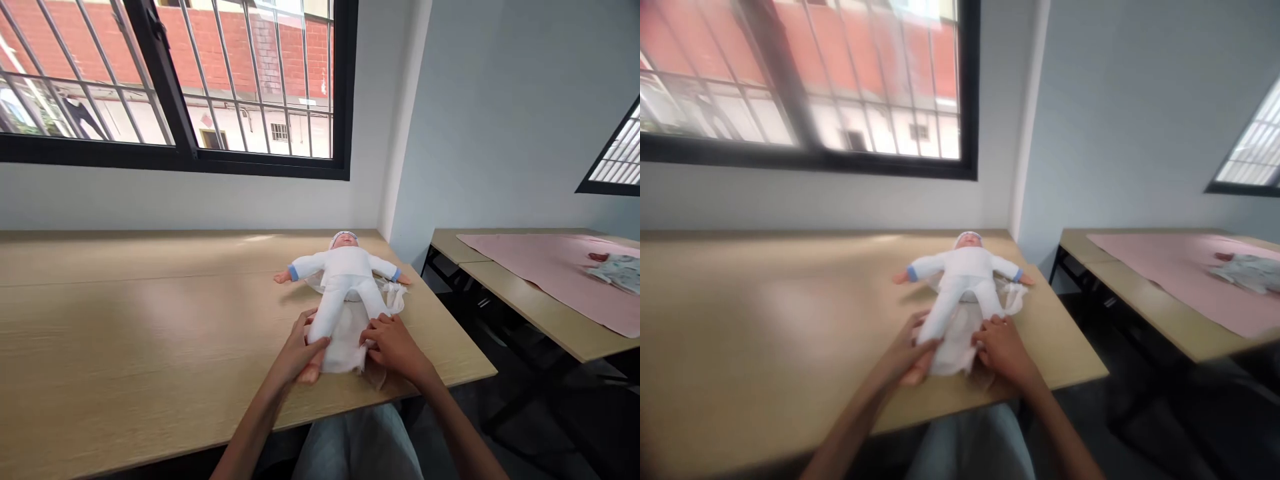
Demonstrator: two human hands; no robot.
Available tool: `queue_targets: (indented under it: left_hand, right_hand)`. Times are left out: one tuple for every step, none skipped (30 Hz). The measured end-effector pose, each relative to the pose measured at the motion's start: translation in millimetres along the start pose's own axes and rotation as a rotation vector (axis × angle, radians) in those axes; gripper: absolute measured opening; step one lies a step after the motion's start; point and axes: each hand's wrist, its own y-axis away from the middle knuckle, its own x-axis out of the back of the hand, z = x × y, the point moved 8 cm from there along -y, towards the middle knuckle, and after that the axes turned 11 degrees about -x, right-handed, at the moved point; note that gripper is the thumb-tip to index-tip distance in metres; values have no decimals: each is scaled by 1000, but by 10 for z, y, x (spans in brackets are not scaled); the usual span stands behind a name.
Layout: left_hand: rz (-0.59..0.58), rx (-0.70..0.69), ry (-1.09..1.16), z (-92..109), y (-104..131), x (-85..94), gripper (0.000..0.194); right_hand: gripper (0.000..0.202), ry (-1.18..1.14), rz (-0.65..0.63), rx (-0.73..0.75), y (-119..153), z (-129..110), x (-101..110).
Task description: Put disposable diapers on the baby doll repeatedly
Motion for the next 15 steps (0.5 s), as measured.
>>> queue_targets:
  left_hand:
    - [9,-23,-1,8,5,3,66]
    - [20,-52,-9,20,12,8,66]
    - [26,-83,-27,35,21,9,63]
    - [27,-113,-56,52,32,6,60]
    - [21,-137,-89,68,44,-1,55]
    - [7,-157,-121,84,54,-11,51]
    - [-15,-176,-156,102,60,-24,49]
    - [-38,-197,-199,125,60,-33,48]
    - [-59,-223,-252,153,55,-37,47]
    - [-75,-251,-318,183,43,-36,48]
    - [-88,-282,-394,215,24,-35,50]
    - [-102,-316,-468,246,1,-40,52]
    - [-122,-349,-523,270,-26,-59,53]
    - [-151,-378,-551,284,-55,-92,53]
    - [-182,-402,-556,290,-84,-135,51]
  right_hand:
    - [19,-54,23,-19,6,35,2]
    - [22,-126,44,-36,15,82,7]
    - [26,-208,67,-54,28,137,14]
    - [29,-290,90,-71,42,195,24]
    - [31,-365,112,-84,57,251,35]
    - [32,-430,135,-95,72,299,48]
    - [31,-486,156,-101,86,335,61]
    - [29,-541,172,-102,98,361,72]
    - [26,-599,181,-103,109,379,79]
    - [24,-665,178,-109,116,396,75]
    - [22,-737,162,-127,119,419,57]
    - [20,-809,137,-156,116,449,26]
    - [19,-874,115,-191,108,487,-7]
    - [19,-930,112,-224,95,535,-29]
    - [20,-980,129,-248,75,589,-34]
